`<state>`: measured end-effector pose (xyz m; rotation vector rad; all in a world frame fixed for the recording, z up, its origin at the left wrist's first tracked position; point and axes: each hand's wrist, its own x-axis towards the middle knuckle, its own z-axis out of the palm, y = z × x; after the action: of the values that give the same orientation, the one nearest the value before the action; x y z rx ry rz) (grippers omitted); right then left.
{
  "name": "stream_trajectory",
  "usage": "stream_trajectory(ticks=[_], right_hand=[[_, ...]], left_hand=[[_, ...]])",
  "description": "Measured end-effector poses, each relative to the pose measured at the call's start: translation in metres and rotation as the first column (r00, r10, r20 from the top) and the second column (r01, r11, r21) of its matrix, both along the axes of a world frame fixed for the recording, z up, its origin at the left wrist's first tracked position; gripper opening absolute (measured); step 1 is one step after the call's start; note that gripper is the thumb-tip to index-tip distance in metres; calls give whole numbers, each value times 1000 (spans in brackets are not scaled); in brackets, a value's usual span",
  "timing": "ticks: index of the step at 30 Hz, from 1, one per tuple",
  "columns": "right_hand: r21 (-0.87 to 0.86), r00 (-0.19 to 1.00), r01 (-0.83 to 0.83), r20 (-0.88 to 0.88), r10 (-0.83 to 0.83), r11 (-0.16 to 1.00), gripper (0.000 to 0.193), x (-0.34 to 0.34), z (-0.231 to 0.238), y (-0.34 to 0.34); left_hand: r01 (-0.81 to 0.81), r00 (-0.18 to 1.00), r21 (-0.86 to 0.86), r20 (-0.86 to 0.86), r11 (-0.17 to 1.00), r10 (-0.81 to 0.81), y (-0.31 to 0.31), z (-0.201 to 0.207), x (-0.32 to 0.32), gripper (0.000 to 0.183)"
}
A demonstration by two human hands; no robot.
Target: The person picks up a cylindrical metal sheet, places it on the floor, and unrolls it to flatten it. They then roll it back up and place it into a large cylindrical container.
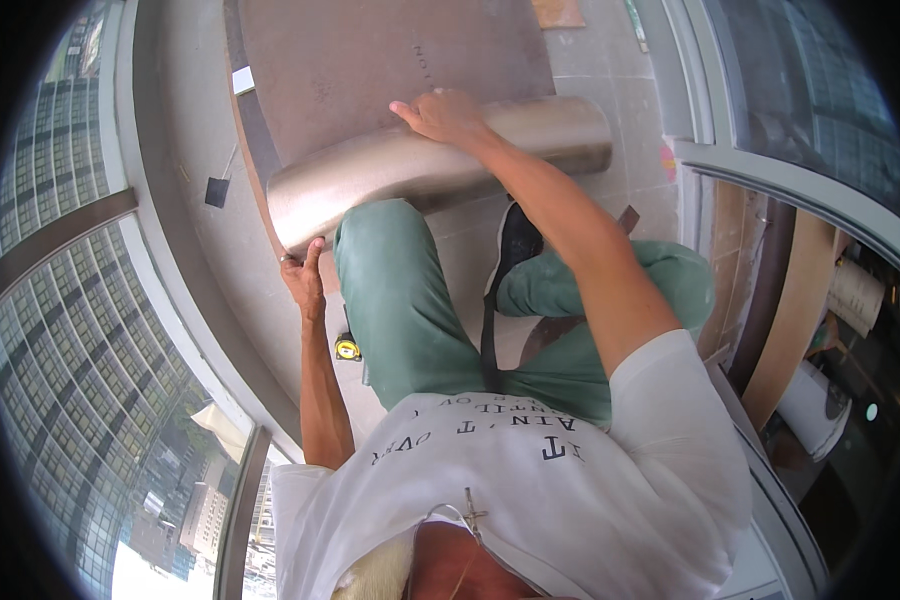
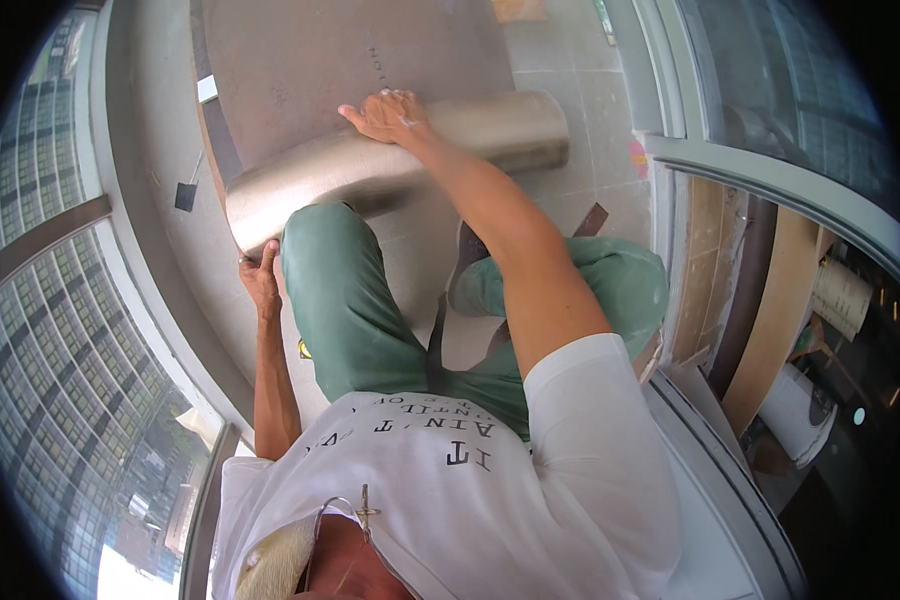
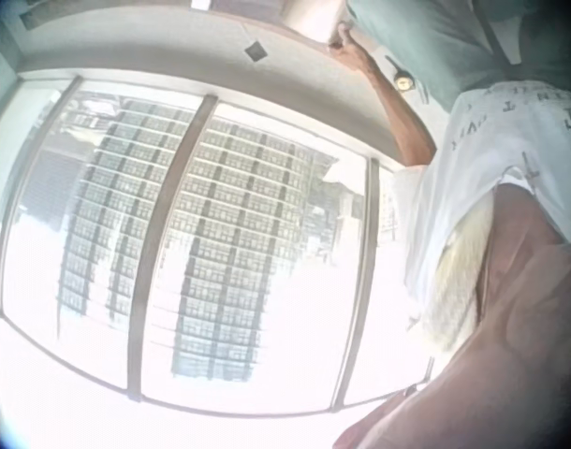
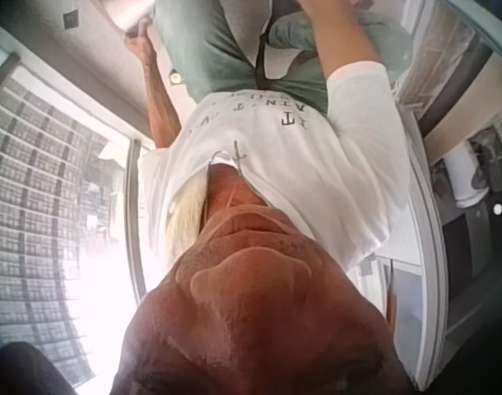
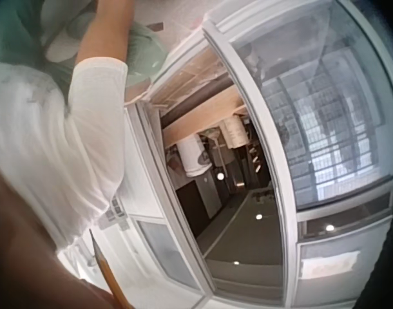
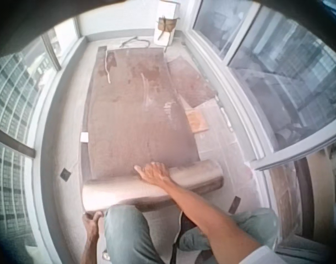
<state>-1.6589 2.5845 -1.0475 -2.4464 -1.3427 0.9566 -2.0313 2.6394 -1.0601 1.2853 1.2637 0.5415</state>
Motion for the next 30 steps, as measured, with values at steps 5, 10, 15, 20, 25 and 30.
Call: stream_trajectory(ticks=[5, 10, 15, 20, 25, 30], right_hand=[[66, 998, -17, 68, 12, 998, 73, 18, 1, 28], [227, 988, -35, 157, -1, 973, 71, 34, -17, 43], [306, 949, -147, 311, 47, 940, 78, -6, -7, 4], [-72, 998, -70, -16, 69, 995, 95, 13, 5, 26], [-84, 995, -83, -68, 78, 993, 95, 1, 22, 14], [-33, 992, -108, 54, 110, 994, 91, -22, 13, -12]], left_hand=[[-76, 997, 44, -28, 996, 77, 24, 10, 30, 56], [-26, 987, 21, -161, 999, 29, 54, 6, 40, 62], [-43, 995, -20, -88, 999, 42, 57, 11, 42, 65], [-36, 990, 58, -134, 998, 44, 46, 16, 46, 64], [-63, 997, 22, -50, 998, 64, 19, 7, 18, 64], [342, 848, 500, -529, 796, -32, 9, 34, 11, 77]])
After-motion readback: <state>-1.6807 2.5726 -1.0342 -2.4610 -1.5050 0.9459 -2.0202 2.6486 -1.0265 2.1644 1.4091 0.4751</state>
